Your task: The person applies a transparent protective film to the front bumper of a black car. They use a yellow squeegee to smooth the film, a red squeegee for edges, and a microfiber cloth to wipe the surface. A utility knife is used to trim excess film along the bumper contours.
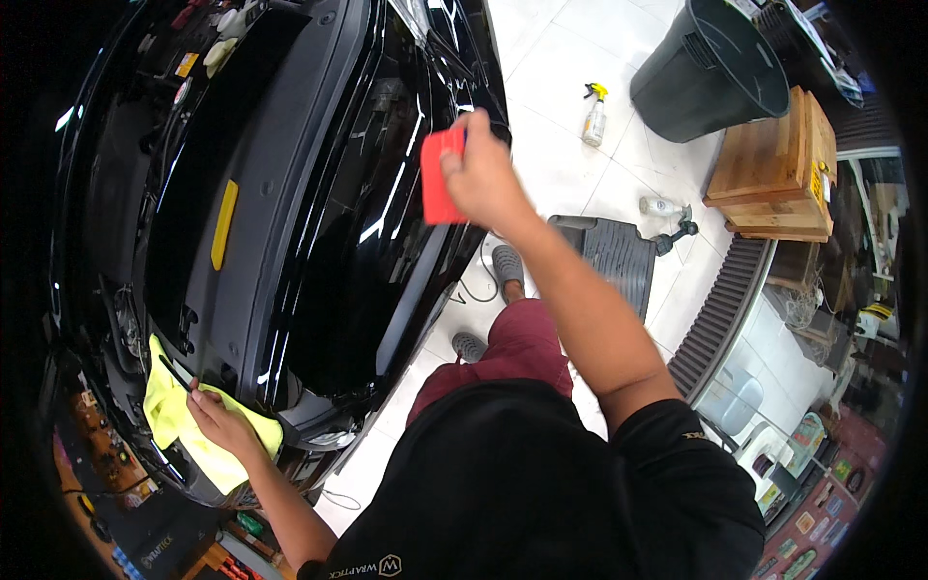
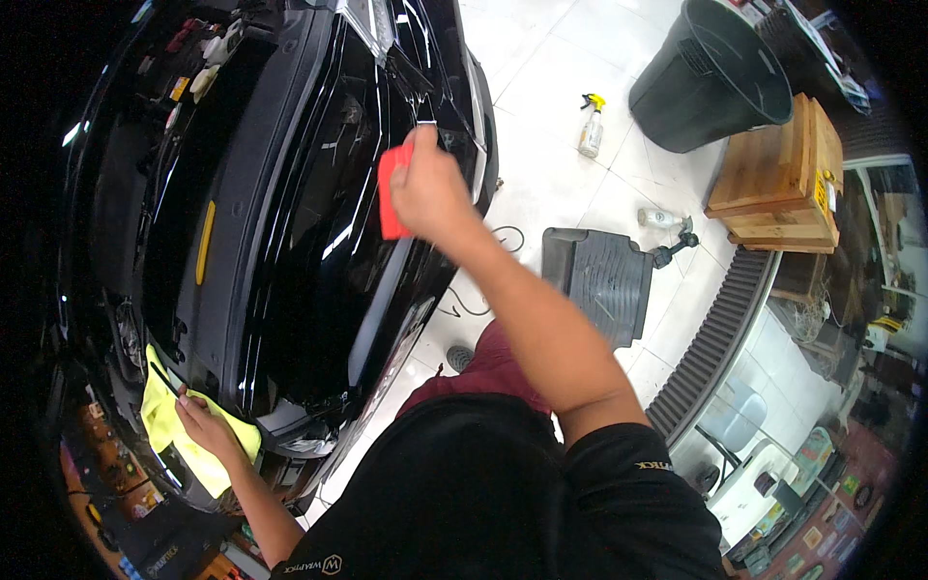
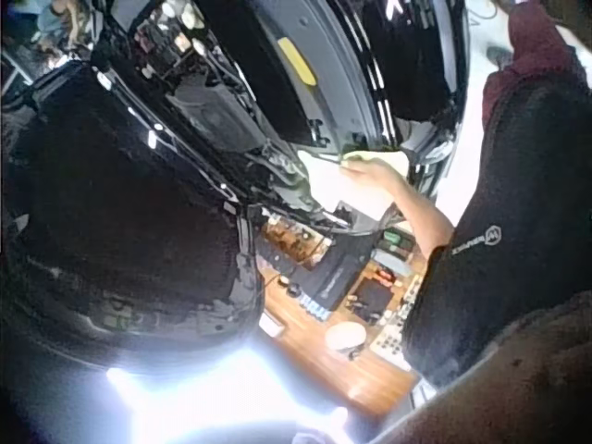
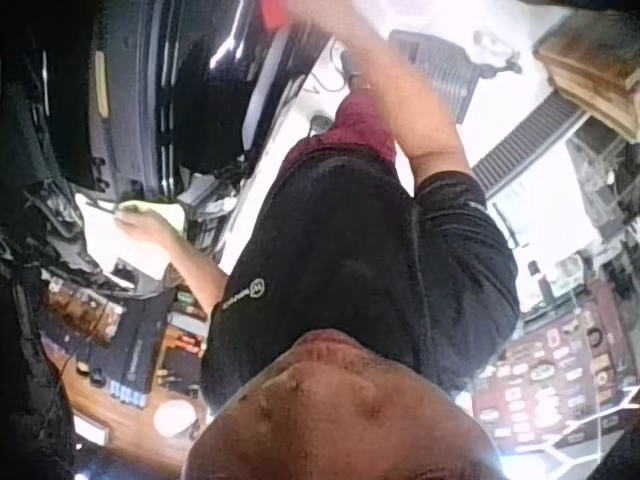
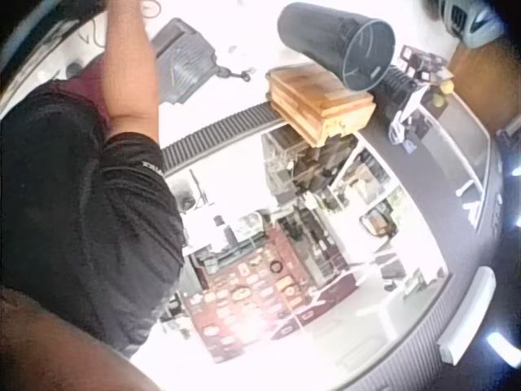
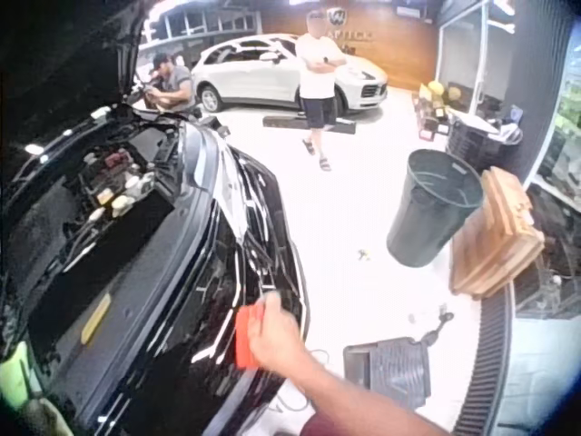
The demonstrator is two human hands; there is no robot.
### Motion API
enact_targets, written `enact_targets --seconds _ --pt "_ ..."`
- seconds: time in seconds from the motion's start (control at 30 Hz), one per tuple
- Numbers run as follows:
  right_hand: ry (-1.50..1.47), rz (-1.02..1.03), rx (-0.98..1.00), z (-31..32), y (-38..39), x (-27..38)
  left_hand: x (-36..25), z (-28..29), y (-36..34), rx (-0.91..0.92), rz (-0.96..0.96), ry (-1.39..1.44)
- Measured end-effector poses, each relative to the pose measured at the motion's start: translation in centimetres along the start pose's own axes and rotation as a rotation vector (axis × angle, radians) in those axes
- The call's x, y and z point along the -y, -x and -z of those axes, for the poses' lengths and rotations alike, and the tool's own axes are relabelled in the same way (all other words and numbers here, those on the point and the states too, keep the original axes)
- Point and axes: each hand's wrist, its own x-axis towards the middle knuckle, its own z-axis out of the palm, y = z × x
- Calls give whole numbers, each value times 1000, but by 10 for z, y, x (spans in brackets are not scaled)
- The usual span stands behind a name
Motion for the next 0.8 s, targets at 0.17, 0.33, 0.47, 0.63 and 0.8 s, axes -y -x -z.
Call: enact_targets --seconds 0.17,0.33,0.47,0.63,0.8 --pt "-172 -168 -8 -49 105 35 6 1 -1 18 -4 162" --pt "-204 -80 -112 -35 97 10 10 20 -16 54 130 351" --pt "-109 -184 -41 -15 26 10 13 39 -27 133 -27 302" --pt "-6 -35 -76 -29 66 18 22 45 -38 127 -143 159" --pt "-174 -103 111 -95 191 47 51 44 -44 155 -131 86"
